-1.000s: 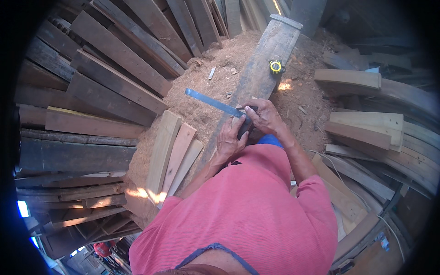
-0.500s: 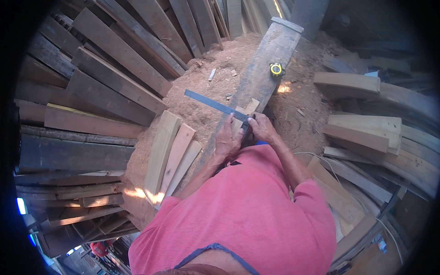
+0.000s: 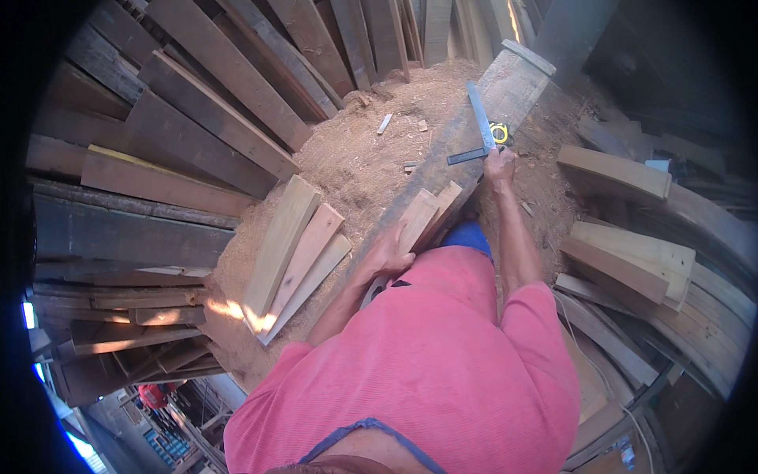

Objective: The person selects a wooden plank from a stack, places it on a workbench, and uses a tape measure and pencil to mark measurements. They then use a square ruler to draw straight lines on the plank. The person repeats this process with another plank, measuring and marking it similarly.

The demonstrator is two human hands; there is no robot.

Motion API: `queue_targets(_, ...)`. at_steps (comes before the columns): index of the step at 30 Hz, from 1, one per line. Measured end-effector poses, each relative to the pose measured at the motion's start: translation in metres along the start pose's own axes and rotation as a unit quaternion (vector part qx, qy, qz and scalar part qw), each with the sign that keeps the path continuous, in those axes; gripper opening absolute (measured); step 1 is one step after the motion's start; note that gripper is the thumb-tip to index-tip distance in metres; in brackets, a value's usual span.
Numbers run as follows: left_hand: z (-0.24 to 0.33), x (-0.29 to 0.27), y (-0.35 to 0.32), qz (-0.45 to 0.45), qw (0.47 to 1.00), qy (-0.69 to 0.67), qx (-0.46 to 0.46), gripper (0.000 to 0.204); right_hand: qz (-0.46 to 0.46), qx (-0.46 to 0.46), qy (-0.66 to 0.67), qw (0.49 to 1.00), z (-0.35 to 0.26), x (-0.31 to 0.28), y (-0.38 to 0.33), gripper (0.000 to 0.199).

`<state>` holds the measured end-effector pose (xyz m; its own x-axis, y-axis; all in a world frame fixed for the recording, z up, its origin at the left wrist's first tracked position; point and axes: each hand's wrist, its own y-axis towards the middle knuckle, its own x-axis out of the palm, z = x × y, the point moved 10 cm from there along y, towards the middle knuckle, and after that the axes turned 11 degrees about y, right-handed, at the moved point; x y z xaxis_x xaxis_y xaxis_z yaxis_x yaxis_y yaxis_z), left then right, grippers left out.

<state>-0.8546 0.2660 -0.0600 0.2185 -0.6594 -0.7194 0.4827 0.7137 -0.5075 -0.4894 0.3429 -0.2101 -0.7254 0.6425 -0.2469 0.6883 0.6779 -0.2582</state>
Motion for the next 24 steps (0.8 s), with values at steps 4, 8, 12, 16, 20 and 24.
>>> queue_targets(4, -0.029, 0.024, -0.027, -0.077, 0.994, -0.079, -0.028, 0.099, -0.003, -0.039, -0.057, 0.998, 0.052, 0.022, 0.01, 0.027)
queue_targets(8, -0.036, 0.028, -0.032, -0.063, 0.99, -0.123, 0.003, 0.1, -0.047, 0.087, -0.08, 0.992, 0.104, 0.026, 0.015, 0.022)
queue_targets(12, -0.046, 0.017, -0.029, -0.078, 0.986, -0.146, 0.022, 0.098, -0.07, 0.017, -0.146, 0.987, 0.069, 0.012, 0.003, 0.024)
queue_targets(16, -0.062, -0.003, -0.039, -0.116, 0.962, -0.247, 0.022, 0.093, -0.085, -0.023, -0.152, 0.984, 0.007, -0.003, -0.032, 0.025)
queue_targets(20, -0.073, -0.034, -0.064, -0.128, 0.922, -0.365, 0.007, 0.088, -0.142, -0.039, -0.154, 0.977, -0.043, 0.011, -0.073, 0.028)
queue_targets(24, -0.088, -0.08, -0.093, -0.018, 0.967, -0.254, -0.031, 0.1, -0.227, -0.054, -0.144, 0.962, -0.074, 0.044, -0.118, 0.031)
